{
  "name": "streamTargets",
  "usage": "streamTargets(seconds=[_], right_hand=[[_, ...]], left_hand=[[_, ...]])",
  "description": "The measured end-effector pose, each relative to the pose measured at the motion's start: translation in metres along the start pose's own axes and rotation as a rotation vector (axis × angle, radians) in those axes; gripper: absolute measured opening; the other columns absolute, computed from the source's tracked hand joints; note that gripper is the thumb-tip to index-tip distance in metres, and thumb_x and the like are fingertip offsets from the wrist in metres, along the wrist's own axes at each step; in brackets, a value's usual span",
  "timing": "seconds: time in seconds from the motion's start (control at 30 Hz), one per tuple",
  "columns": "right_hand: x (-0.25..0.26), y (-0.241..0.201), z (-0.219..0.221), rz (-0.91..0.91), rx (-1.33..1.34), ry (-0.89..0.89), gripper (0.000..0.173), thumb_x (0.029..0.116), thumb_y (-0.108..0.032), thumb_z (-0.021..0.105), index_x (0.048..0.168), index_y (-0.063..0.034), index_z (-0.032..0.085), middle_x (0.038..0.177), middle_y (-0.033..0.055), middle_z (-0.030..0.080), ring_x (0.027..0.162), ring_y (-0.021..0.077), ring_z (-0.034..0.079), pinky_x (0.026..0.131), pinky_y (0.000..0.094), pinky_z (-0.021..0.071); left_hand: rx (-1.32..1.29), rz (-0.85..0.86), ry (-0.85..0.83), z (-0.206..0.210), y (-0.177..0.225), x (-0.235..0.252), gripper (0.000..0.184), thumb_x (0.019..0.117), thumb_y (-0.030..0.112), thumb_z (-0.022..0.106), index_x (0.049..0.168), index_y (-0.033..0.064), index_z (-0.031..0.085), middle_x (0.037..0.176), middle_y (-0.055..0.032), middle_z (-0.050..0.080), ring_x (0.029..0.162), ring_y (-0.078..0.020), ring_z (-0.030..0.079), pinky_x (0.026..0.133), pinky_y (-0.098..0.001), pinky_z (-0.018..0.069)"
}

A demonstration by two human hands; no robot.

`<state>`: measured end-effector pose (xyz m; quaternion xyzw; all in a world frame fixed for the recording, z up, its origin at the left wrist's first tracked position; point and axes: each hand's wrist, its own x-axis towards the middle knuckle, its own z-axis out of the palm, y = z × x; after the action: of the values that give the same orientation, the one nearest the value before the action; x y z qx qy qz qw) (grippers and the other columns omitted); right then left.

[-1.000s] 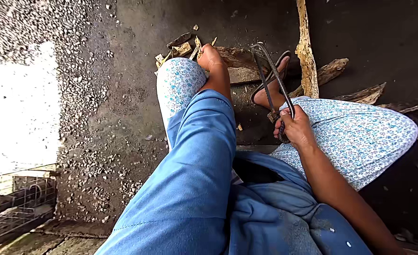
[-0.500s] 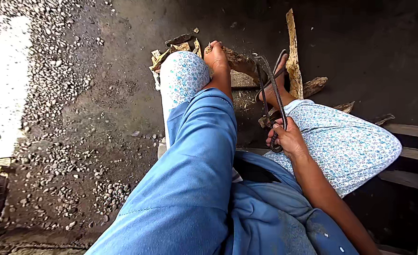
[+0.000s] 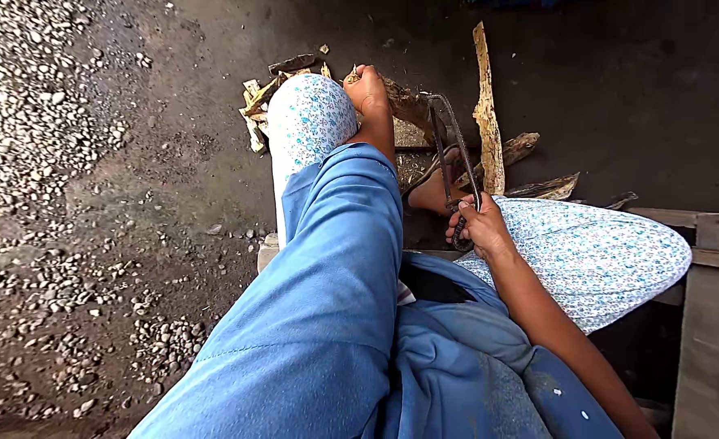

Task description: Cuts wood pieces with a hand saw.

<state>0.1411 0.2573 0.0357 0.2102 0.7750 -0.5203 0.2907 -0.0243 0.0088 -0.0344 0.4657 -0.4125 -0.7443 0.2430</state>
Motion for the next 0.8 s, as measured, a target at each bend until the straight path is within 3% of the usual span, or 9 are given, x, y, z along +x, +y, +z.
streamTargets(seconds=[0.07, 0.33, 0.43, 0.53, 0.63, 0.8], right_hand=[[-0.0005, 0.0012, 0.0003, -0.007, -0.004, 0.001, 0.015, 0.1127, -0.013, 0.040, 0.125, -0.0052, 0.042, 0.069, 0.0085, 0.058, 0.051, 0.0198, 0.063, 0.051, 0.0346, 0.0597], [-0.0011, -0.0030, 0.0052, -0.010, -0.038, 0.011, 0.015, 0.1128, -0.014, 0.040, 0.125, -0.0050, 0.041, 0.071, 0.0096, 0.058, 0.051, 0.0208, 0.064, 0.051, 0.0352, 0.0595], [-0.0004, -0.0046, 0.0056, -0.015, -0.034, 0.025, 0.014, 0.1126, -0.013, 0.040, 0.123, -0.0043, 0.042, 0.070, 0.0099, 0.058, 0.050, 0.0206, 0.063, 0.049, 0.0347, 0.0590], [-0.0001, -0.0034, 0.0062, -0.013, -0.036, 0.028, 0.013, 0.1124, -0.013, 0.041, 0.123, -0.0046, 0.042, 0.069, 0.0093, 0.058, 0.050, 0.0199, 0.064, 0.050, 0.0341, 0.0592], [0.0010, -0.0004, 0.0063, -0.009, -0.031, 0.023, 0.014, 0.1123, -0.014, 0.042, 0.123, -0.0049, 0.042, 0.069, 0.0097, 0.058, 0.051, 0.0208, 0.064, 0.050, 0.0346, 0.0594], [0.0027, 0.0002, 0.0073, -0.011, -0.048, 0.020, 0.015, 0.1125, -0.014, 0.041, 0.125, -0.0046, 0.042, 0.069, 0.0095, 0.058, 0.051, 0.0206, 0.064, 0.051, 0.0349, 0.0595]], left_hand=[[0.010, 0.006, 0.001, 0.0009, -0.0017, 0.0006, 0.012, 0.1004, 0.005, 0.058, 0.110, -0.0009, 0.061, 0.087, -0.0110, 0.061, 0.075, -0.0173, 0.061, 0.071, -0.0325, 0.0551], [0.066, -0.044, -0.006, -0.0026, 0.0073, -0.0085, 0.018, 0.1013, 0.007, 0.059, 0.118, 0.0005, 0.061, 0.095, -0.0125, 0.063, 0.085, -0.0200, 0.062, 0.078, -0.0352, 0.0532], [0.065, -0.021, -0.006, 0.0015, 0.0046, -0.0036, 0.011, 0.1005, 0.008, 0.060, 0.109, 0.0009, 0.062, 0.089, -0.0112, 0.062, 0.082, -0.0189, 0.062, 0.076, -0.0349, 0.0530], [0.082, -0.024, -0.015, -0.0008, 0.0054, -0.0038, 0.016, 0.1023, 0.010, 0.059, 0.115, 0.0000, 0.063, 0.093, -0.0121, 0.064, 0.086, -0.0194, 0.062, 0.079, -0.0355, 0.0530], [0.110, -0.026, 0.000, -0.0022, 0.0022, -0.0009, 0.015, 0.1018, 0.011, 0.059, 0.112, 0.0009, 0.064, 0.092, -0.0118, 0.064, 0.084, -0.0196, 0.063, 0.079, -0.0366, 0.0529], [0.102, -0.038, 0.018, -0.0039, 0.0022, 0.0009, 0.019, 0.1022, 0.012, 0.059, 0.117, 0.0011, 0.062, 0.096, -0.0127, 0.065, 0.088, -0.0204, 0.063, 0.081, -0.0365, 0.0536]])
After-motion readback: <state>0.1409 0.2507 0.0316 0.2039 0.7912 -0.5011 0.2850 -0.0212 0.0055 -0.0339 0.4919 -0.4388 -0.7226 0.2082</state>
